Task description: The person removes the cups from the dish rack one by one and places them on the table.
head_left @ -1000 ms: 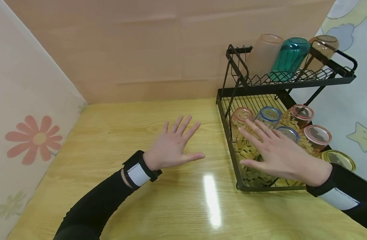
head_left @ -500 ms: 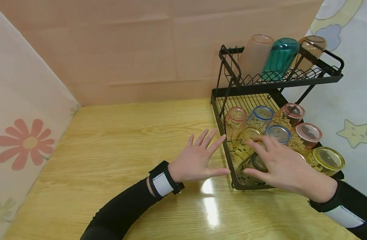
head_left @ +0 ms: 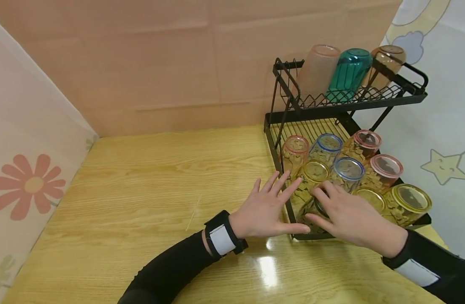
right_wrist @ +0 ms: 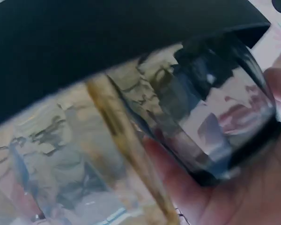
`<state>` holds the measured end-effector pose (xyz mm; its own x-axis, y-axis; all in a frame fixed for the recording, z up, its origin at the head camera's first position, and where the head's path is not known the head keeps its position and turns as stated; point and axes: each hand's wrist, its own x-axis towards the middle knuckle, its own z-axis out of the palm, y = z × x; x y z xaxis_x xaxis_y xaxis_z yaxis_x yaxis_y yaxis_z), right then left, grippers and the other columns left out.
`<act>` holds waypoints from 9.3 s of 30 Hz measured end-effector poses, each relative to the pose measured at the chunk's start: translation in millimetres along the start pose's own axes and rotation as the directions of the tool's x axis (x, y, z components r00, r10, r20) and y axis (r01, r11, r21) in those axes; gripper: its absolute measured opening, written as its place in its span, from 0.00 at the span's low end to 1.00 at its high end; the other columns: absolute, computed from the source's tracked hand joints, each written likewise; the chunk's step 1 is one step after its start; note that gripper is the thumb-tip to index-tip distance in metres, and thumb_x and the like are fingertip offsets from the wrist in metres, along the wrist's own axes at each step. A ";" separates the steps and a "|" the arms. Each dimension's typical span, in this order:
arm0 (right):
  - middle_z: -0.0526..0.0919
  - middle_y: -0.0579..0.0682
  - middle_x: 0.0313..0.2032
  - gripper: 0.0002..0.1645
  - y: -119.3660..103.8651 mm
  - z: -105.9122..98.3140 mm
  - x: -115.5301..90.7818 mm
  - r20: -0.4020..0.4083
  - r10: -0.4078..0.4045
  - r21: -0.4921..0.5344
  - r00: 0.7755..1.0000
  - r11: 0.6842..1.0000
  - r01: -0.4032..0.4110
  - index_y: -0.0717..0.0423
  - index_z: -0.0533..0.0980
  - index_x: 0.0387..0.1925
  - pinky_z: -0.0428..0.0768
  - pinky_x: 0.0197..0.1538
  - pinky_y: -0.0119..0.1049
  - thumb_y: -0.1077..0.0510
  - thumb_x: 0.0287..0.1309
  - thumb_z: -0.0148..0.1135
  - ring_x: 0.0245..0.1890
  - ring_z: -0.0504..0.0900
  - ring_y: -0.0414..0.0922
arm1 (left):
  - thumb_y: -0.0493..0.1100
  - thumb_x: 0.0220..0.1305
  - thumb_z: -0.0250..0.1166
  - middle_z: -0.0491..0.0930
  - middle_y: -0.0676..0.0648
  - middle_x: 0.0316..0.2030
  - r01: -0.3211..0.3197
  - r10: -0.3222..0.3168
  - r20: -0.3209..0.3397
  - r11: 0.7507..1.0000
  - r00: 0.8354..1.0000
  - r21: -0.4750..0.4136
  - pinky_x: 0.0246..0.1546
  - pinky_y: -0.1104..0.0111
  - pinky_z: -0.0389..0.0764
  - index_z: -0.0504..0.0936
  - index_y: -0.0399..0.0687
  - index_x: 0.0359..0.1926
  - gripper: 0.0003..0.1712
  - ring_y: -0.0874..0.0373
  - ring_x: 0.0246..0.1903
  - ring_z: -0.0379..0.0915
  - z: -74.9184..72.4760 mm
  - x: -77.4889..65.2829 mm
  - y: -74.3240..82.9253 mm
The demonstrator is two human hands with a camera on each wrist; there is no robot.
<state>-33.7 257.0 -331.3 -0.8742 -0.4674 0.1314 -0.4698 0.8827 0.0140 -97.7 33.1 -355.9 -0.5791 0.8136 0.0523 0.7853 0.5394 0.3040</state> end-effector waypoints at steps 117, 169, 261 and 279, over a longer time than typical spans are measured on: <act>0.59 0.55 0.70 0.42 -81.9 -1.3 166.1 0.023 -0.144 0.379 0.989 0.917 0.125 0.49 0.58 0.73 0.76 0.52 0.50 0.32 0.66 0.48 0.66 0.63 0.53 | 0.61 0.67 0.58 0.58 0.38 0.65 0.256 -0.826 0.117 0.034 0.551 -0.966 0.66 0.57 0.59 0.53 0.32 0.72 0.48 0.50 0.61 0.59 -71.1 -122.9 -179.9; 0.54 0.61 0.72 0.48 41.0 -45.5 63.5 -0.010 -0.082 0.024 0.997 0.996 0.082 0.50 0.57 0.74 0.56 0.65 0.62 0.33 0.60 0.58 0.69 0.55 0.62 | 0.57 0.52 0.73 0.54 0.51 0.61 0.328 -0.969 -0.245 0.243 0.036 -0.913 0.56 0.65 0.60 0.49 0.52 0.69 0.53 0.57 0.57 0.51 -69.3 -168.1 -292.0; 0.69 0.48 0.26 0.40 73.8 -10.0 -43.7 -0.296 0.119 -0.051 0.948 0.989 -0.140 0.54 0.76 0.32 0.53 0.12 0.31 0.22 0.61 0.41 0.14 0.58 0.35 | 0.81 0.54 0.50 0.41 0.43 0.76 0.291 -0.272 -0.228 0.955 0.935 0.052 0.67 0.41 0.41 0.45 0.57 0.77 0.59 0.48 0.74 0.33 -63.6 0.0 -70.1; 0.76 0.56 0.36 0.17 62.6 -75.3 -13.1 -0.289 0.137 -0.038 0.948 0.987 -0.154 0.56 0.77 0.36 0.58 0.13 0.33 0.46 0.57 0.64 0.15 0.66 0.41 | 0.83 0.54 0.49 0.34 0.47 0.76 0.196 -0.190 -0.166 0.980 0.968 0.020 0.68 0.45 0.36 0.40 0.61 0.78 0.60 0.51 0.74 0.27 -49.1 34.6 -27.1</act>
<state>-42.4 322.1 -257.5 -0.8573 -0.3077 0.4128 -0.3242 0.9454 0.0315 -149.7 36.0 -315.6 -0.7462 0.6486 0.1501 0.6604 0.6928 0.2896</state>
